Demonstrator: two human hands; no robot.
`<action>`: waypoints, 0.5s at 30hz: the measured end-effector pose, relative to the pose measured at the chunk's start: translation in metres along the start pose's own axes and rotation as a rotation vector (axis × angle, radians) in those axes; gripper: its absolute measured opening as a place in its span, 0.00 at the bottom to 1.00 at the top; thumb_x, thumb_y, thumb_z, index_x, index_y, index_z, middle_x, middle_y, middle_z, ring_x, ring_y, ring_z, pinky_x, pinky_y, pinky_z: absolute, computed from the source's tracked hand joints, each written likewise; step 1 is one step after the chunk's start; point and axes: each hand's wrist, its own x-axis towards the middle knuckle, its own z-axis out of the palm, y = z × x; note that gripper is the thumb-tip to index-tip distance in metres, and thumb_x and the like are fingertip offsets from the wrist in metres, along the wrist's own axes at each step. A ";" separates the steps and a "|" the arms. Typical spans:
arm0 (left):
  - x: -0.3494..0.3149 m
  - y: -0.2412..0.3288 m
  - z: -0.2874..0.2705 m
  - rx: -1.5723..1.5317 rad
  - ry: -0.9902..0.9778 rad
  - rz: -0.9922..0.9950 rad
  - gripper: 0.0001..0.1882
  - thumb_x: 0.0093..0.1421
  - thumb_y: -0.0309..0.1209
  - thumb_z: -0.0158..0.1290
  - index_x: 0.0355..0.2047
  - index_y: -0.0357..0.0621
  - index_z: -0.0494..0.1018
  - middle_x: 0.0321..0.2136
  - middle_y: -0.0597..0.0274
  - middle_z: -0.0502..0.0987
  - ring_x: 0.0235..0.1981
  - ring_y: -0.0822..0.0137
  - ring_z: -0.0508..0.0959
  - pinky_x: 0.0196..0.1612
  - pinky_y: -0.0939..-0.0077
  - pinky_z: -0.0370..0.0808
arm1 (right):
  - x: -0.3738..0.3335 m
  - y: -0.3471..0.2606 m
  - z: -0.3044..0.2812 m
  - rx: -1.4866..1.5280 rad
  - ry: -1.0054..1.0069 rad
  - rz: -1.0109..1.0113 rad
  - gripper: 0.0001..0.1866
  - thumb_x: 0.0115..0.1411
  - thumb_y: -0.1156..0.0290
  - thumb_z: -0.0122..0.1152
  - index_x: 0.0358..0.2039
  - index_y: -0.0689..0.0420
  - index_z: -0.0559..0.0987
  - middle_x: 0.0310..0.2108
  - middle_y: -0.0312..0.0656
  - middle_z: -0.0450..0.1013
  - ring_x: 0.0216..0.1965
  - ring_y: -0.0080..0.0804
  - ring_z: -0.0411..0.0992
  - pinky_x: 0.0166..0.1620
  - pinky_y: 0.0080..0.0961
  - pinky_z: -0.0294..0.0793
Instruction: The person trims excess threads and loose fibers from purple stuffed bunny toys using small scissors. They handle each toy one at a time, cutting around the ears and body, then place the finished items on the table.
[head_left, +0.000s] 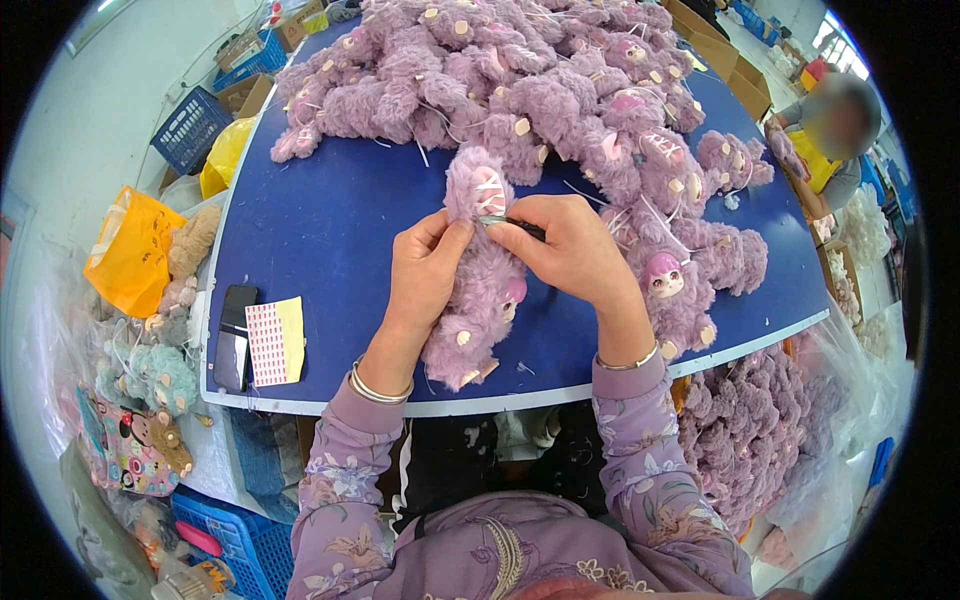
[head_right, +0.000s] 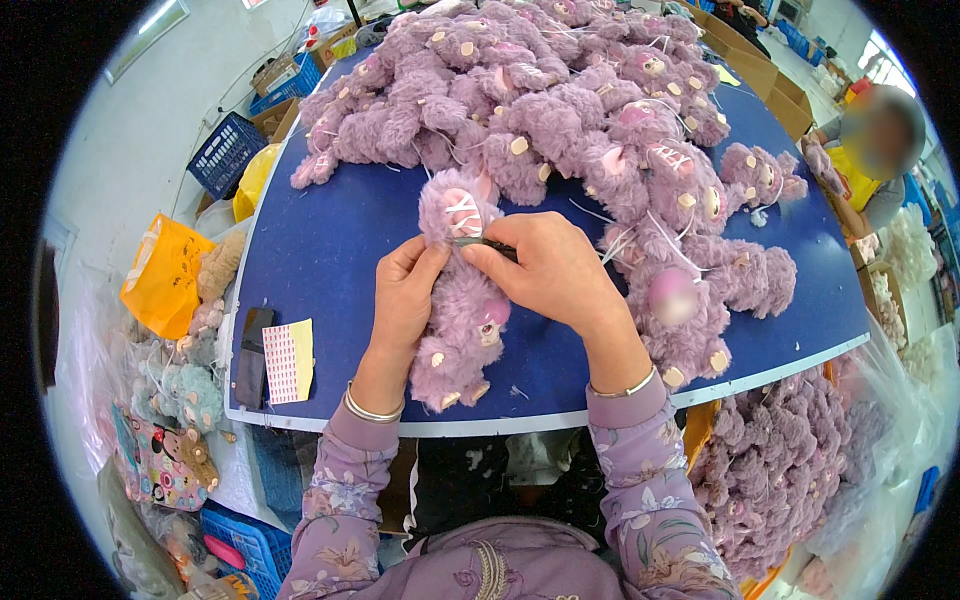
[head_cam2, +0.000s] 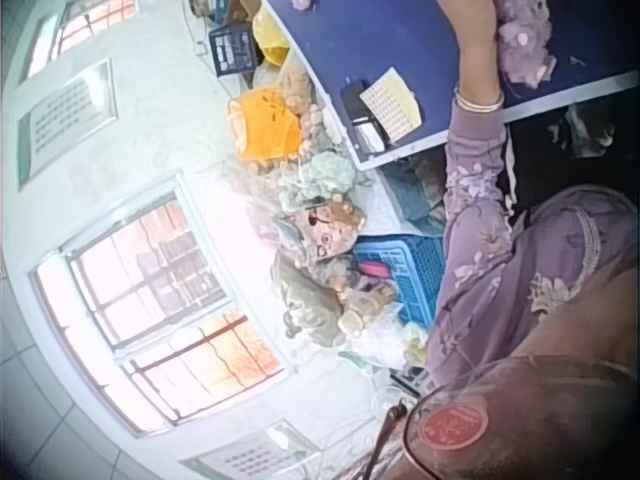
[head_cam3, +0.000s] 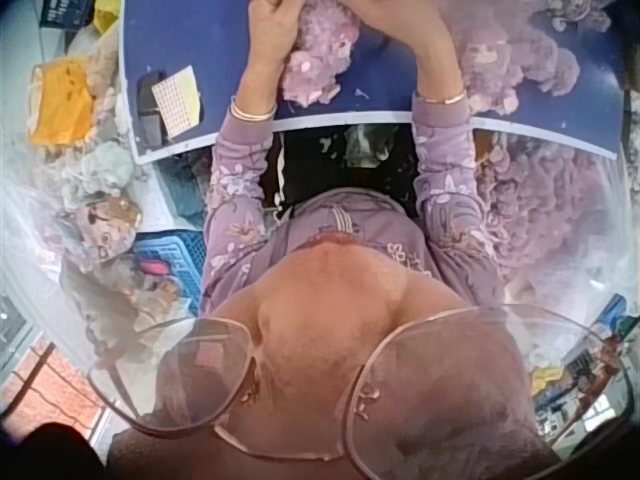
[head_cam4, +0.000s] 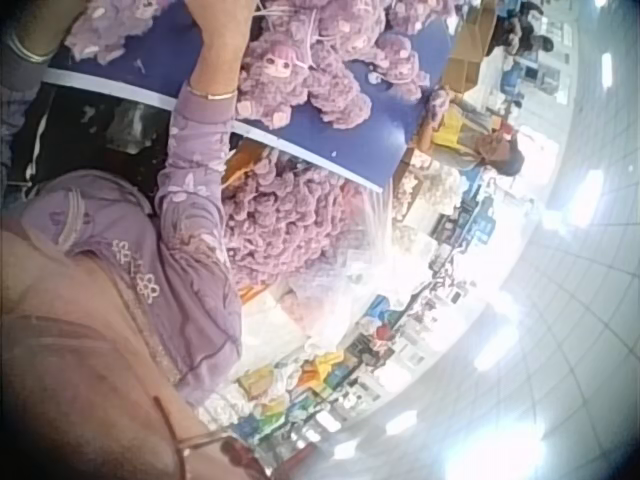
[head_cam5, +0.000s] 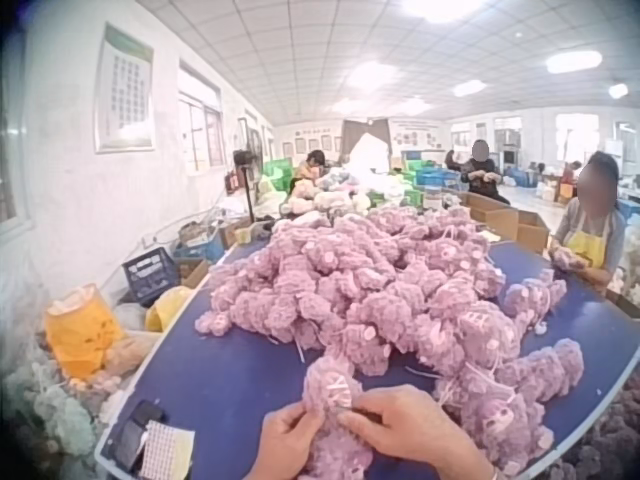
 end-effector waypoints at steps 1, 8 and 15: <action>0.000 0.000 0.000 -0.001 0.003 -0.002 0.11 0.63 0.28 0.50 0.41 0.33 0.76 0.30 0.70 0.77 0.29 0.82 0.71 0.32 0.86 0.69 | 0.000 0.000 0.001 -0.004 0.004 0.002 0.17 0.55 0.59 0.60 0.21 0.62 0.75 0.18 0.52 0.69 0.22 0.53 0.68 0.24 0.39 0.64; 0.001 -0.002 0.000 0.033 -0.004 0.011 0.11 0.63 0.28 0.51 0.40 0.33 0.76 0.30 0.70 0.77 0.29 0.83 0.71 0.32 0.86 0.68 | 0.000 -0.002 0.003 -0.022 0.031 0.009 0.16 0.55 0.59 0.60 0.22 0.61 0.76 0.19 0.52 0.70 0.24 0.54 0.69 0.25 0.40 0.66; 0.002 -0.002 -0.003 -0.019 0.001 -0.039 0.11 0.63 0.28 0.50 0.39 0.33 0.77 0.29 0.69 0.77 0.29 0.82 0.72 0.33 0.85 0.69 | -0.001 0.000 -0.004 0.353 0.067 0.091 0.14 0.59 0.64 0.58 0.26 0.63 0.76 0.15 0.38 0.64 0.19 0.21 0.62 0.24 0.23 0.62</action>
